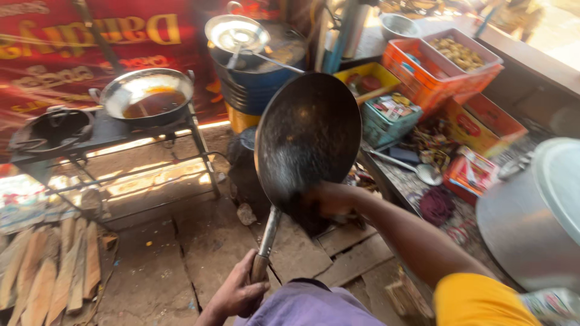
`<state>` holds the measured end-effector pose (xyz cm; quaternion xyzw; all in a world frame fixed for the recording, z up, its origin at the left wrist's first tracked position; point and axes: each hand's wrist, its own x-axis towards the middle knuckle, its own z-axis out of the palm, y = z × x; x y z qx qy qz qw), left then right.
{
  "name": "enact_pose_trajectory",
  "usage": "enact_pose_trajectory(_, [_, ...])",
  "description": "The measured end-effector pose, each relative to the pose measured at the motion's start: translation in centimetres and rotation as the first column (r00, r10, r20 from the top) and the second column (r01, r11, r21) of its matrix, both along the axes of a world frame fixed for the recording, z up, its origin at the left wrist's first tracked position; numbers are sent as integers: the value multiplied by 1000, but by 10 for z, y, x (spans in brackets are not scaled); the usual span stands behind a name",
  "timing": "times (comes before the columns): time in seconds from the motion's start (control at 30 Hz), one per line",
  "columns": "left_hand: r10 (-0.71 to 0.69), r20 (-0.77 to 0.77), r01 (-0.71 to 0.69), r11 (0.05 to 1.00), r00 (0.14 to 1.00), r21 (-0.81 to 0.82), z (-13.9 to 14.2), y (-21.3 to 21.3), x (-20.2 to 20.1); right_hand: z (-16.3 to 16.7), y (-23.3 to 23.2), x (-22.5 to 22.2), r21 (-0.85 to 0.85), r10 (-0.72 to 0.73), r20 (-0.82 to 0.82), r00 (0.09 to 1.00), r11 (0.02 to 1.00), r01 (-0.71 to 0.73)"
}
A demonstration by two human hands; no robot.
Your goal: The person stirs a red sauce in a large pot over an outdoor stove, then walks to a food stall to retrieve a wok and a packet of seasoning. They return to the pot, add the seasoning, and continue stirring. The person also handles fresh herbs at the stall, placing them into a bowl.
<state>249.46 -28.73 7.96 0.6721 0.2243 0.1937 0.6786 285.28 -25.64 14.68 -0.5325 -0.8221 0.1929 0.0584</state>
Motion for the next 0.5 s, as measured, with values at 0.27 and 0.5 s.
enact_pose_trajectory(0.27, [-14,55,22,989,998,-147,5,-13,0,84,34,70,861,-565,127,816,471,192])
enact_pose_trajectory(0.5, [75,-75,-85,988,994,-132,17,-4,-17,-37,26,-2,421,-290,-89,953,856,299])
